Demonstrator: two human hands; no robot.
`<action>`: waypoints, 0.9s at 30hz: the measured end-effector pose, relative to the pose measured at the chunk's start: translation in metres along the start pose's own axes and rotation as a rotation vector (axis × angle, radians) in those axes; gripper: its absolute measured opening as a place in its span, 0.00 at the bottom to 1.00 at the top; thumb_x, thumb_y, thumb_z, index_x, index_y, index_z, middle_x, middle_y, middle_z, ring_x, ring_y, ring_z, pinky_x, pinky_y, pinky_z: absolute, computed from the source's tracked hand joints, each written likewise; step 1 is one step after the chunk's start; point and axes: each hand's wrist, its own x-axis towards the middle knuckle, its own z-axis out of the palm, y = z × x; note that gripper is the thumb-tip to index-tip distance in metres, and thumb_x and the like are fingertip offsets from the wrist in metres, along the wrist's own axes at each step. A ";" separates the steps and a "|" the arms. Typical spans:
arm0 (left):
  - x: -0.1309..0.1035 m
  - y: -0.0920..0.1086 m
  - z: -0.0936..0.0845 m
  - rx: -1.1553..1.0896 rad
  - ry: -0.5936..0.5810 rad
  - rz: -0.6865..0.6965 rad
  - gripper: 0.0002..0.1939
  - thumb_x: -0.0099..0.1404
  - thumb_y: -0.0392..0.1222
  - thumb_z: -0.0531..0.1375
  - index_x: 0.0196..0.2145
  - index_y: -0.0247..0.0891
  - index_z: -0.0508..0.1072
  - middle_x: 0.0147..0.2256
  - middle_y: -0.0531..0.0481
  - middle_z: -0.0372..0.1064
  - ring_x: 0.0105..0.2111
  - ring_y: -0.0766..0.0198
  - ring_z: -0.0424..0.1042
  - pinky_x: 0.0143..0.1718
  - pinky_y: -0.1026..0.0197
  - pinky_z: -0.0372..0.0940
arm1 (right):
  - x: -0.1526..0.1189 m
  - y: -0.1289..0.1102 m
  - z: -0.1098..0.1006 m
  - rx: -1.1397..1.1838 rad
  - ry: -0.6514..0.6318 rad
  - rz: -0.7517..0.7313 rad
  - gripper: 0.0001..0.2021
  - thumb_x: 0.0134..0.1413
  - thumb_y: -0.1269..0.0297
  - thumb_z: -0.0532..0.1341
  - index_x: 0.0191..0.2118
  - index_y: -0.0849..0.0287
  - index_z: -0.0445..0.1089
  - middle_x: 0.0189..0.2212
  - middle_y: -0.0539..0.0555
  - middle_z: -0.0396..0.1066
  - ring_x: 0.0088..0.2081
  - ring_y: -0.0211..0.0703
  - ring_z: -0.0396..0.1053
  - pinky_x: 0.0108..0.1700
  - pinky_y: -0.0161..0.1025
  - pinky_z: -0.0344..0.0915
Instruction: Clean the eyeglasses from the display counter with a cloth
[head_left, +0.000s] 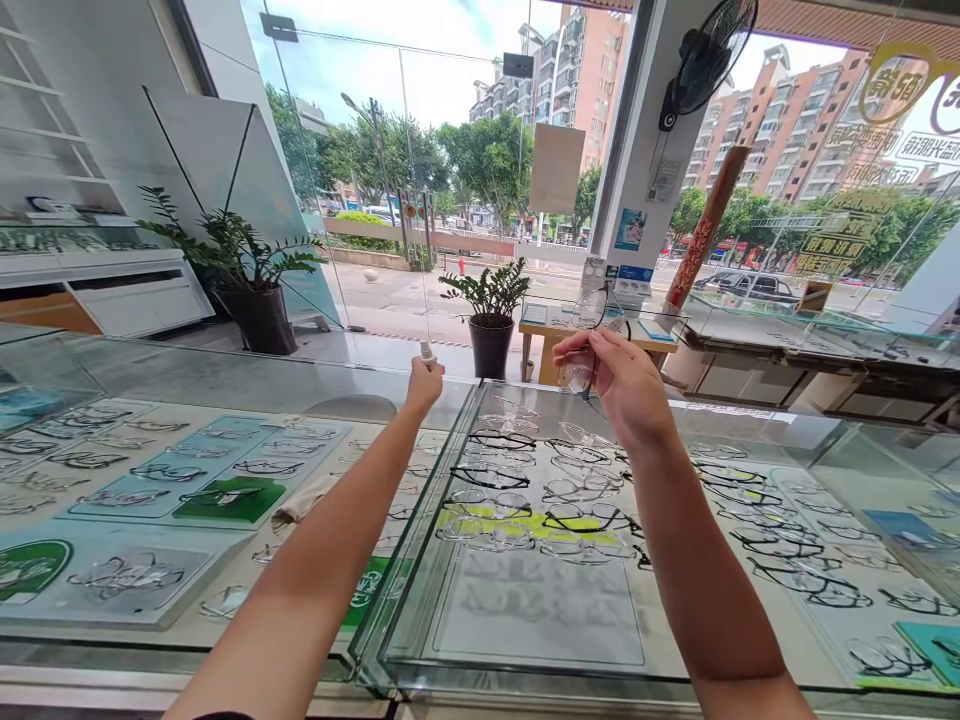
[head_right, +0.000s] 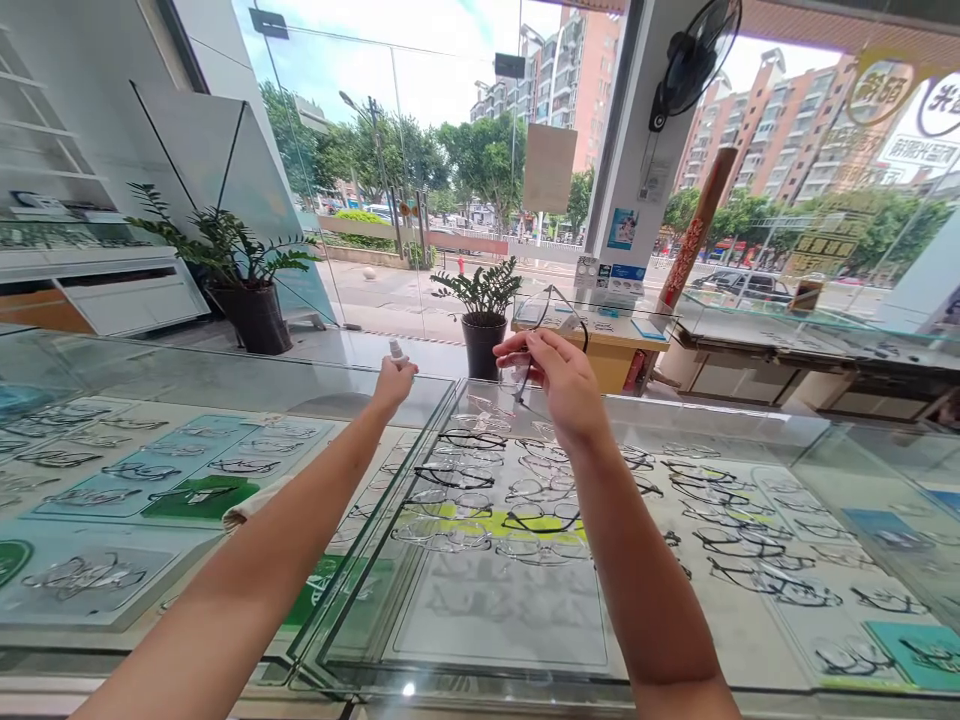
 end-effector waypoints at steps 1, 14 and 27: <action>0.003 -0.013 -0.003 0.050 0.011 -0.015 0.12 0.64 0.39 0.60 0.42 0.44 0.60 0.46 0.42 0.74 0.48 0.52 0.75 0.52 0.50 0.69 | 0.000 -0.001 0.000 0.004 -0.002 -0.001 0.14 0.67 0.48 0.65 0.38 0.52 0.80 0.43 0.57 0.83 0.44 0.49 0.78 0.48 0.49 0.75; 0.016 -0.079 -0.014 0.464 -0.109 0.015 0.22 0.73 0.48 0.57 0.60 0.38 0.64 0.57 0.32 0.79 0.56 0.38 0.79 0.55 0.44 0.71 | -0.001 -0.007 0.001 0.017 -0.002 -0.007 0.13 0.67 0.49 0.64 0.39 0.52 0.80 0.43 0.58 0.83 0.45 0.49 0.79 0.51 0.50 0.76; -0.018 -0.085 -0.013 0.861 0.022 -0.049 0.50 0.67 0.57 0.60 0.74 0.16 0.56 0.77 0.10 0.45 0.80 0.21 0.44 0.77 0.29 0.44 | -0.003 -0.014 -0.013 0.038 0.018 -0.061 0.13 0.70 0.53 0.63 0.38 0.52 0.81 0.44 0.56 0.83 0.45 0.47 0.79 0.49 0.48 0.76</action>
